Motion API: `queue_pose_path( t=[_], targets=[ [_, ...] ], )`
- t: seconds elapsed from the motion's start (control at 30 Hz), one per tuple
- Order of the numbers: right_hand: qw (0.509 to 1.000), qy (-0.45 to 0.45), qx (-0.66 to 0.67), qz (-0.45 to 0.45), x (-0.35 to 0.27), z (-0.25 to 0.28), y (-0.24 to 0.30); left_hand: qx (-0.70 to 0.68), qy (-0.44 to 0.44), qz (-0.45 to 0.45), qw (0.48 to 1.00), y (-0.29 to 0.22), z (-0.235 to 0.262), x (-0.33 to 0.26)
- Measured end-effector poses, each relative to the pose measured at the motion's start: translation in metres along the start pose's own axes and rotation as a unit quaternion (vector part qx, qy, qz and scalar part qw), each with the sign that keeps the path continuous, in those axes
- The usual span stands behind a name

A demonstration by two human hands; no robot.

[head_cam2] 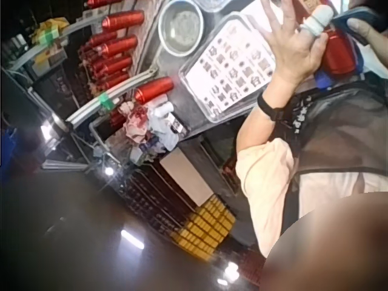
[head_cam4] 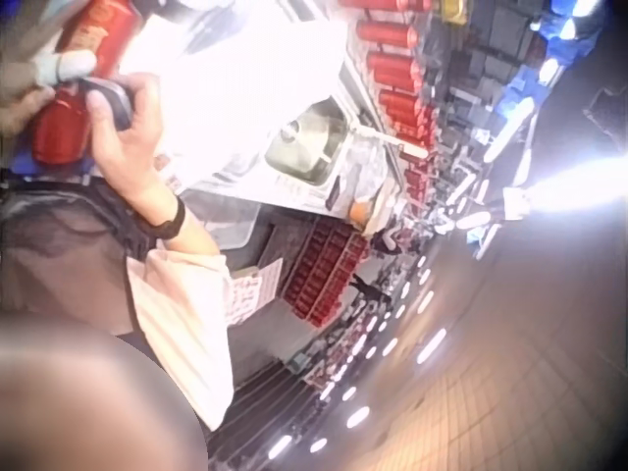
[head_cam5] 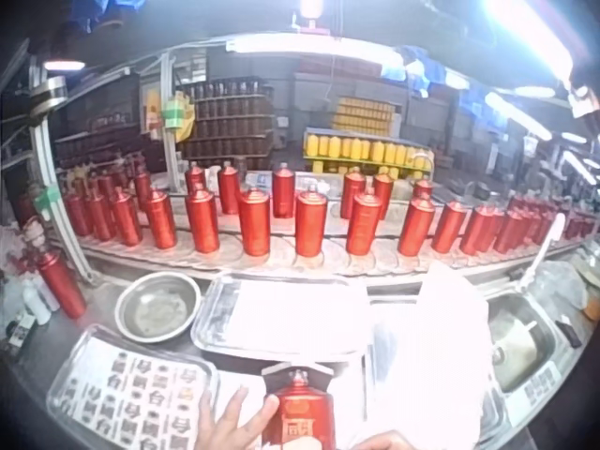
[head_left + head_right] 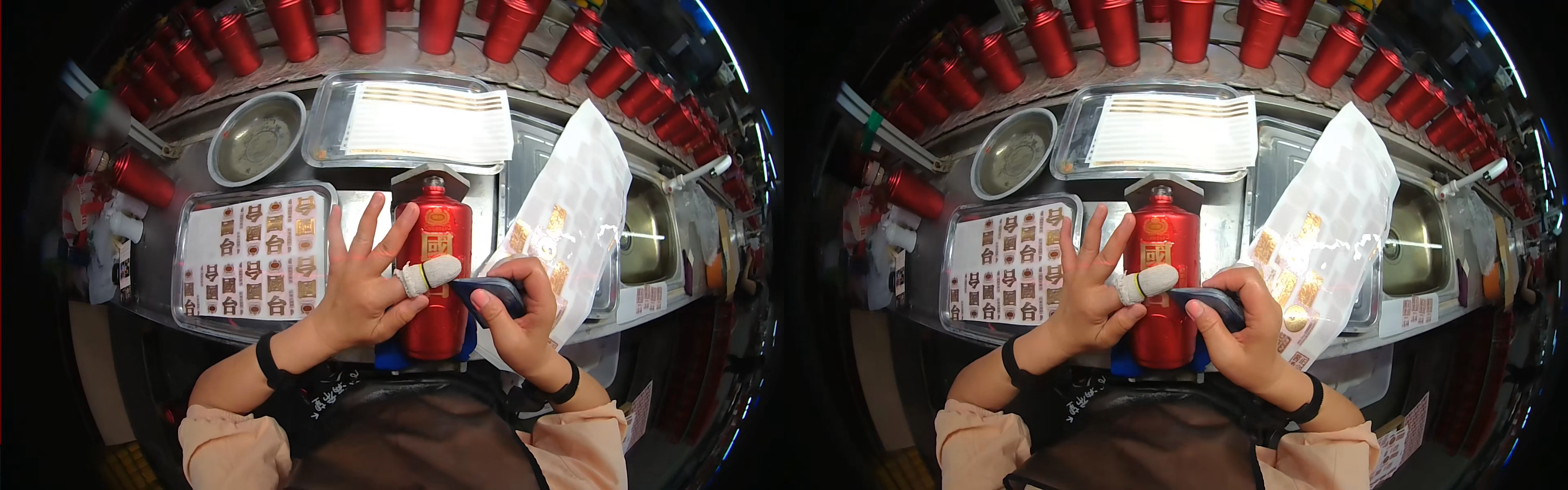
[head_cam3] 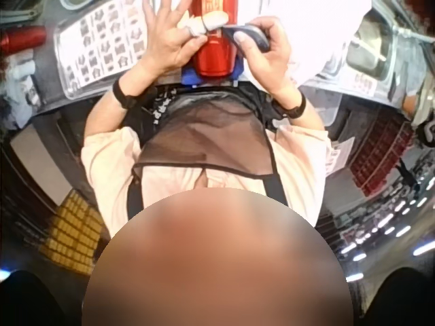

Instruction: Applying adhesive labels and seals to red metal cans at a factory workstation.

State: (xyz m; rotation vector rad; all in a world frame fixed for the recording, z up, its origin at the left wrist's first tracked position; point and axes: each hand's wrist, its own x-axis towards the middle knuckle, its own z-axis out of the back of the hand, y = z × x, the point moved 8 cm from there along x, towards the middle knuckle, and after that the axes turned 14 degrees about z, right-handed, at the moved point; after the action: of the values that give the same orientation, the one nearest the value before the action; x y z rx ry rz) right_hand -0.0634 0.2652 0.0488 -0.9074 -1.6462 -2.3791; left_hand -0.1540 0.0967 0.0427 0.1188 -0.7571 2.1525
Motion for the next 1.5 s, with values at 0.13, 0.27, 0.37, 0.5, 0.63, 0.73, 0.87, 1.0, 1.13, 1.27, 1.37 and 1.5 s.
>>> queue_pose_path(
  t=[0.13,0.27,0.37,0.5,0.63,0.73,0.87,1.0,1.13,1.27,1.37,1.5],
  targets=[
    [0.999,0.016,-0.028,0.036,0.002,-0.005,0.000,-0.009,0.012,-0.001,1.000,0.011,-0.001,-0.007],
    [0.999,0.020,-0.021,0.030,0.001,-0.006,-0.003,-0.016,0.008,0.019,1.000,0.019,0.005,-0.011],
    [0.998,0.022,-0.029,0.059,0.002,-0.006,0.000,0.011,0.002,0.002,1.000,0.004,0.010,0.016],
    [0.997,0.028,-0.049,0.057,0.003,-0.006,0.000,0.006,0.028,-0.005,1.000,0.016,0.003,0.030],
    [0.996,0.032,-0.048,0.061,0.003,-0.006,0.003,-0.038,-0.003,0.018,0.999,0.022,0.005,0.020],
    [0.995,0.033,-0.055,0.078,0.006,-0.007,0.005,-0.032,-0.006,0.036,0.999,0.027,0.005,0.012],
    [0.996,0.019,-0.047,0.067,0.005,-0.006,0.001,-0.043,0.000,0.016,0.999,0.011,0.008,0.023],
    [0.997,0.030,-0.050,0.055,0.001,-0.005,0.001,-0.031,0.024,-0.025,0.999,-0.005,0.002,0.016],
    [0.995,0.042,-0.063,0.067,0.003,-0.005,0.002,-0.028,0.020,-0.031,0.999,-0.001,0.004,0.007],
    [0.995,0.044,-0.059,0.062,0.006,-0.006,0.002,-0.019,-0.019,-0.009,1.000,0.017,0.009,0.034],
    [0.995,0.046,-0.063,0.056,0.006,-0.006,0.002,-0.032,-0.033,-0.007,0.999,0.021,0.004,0.041],
    [0.996,0.058,-0.057,0.037,0.010,-0.006,0.002,-0.104,-0.047,0.056,0.992,0.033,-0.004,0.040]
  ],
)
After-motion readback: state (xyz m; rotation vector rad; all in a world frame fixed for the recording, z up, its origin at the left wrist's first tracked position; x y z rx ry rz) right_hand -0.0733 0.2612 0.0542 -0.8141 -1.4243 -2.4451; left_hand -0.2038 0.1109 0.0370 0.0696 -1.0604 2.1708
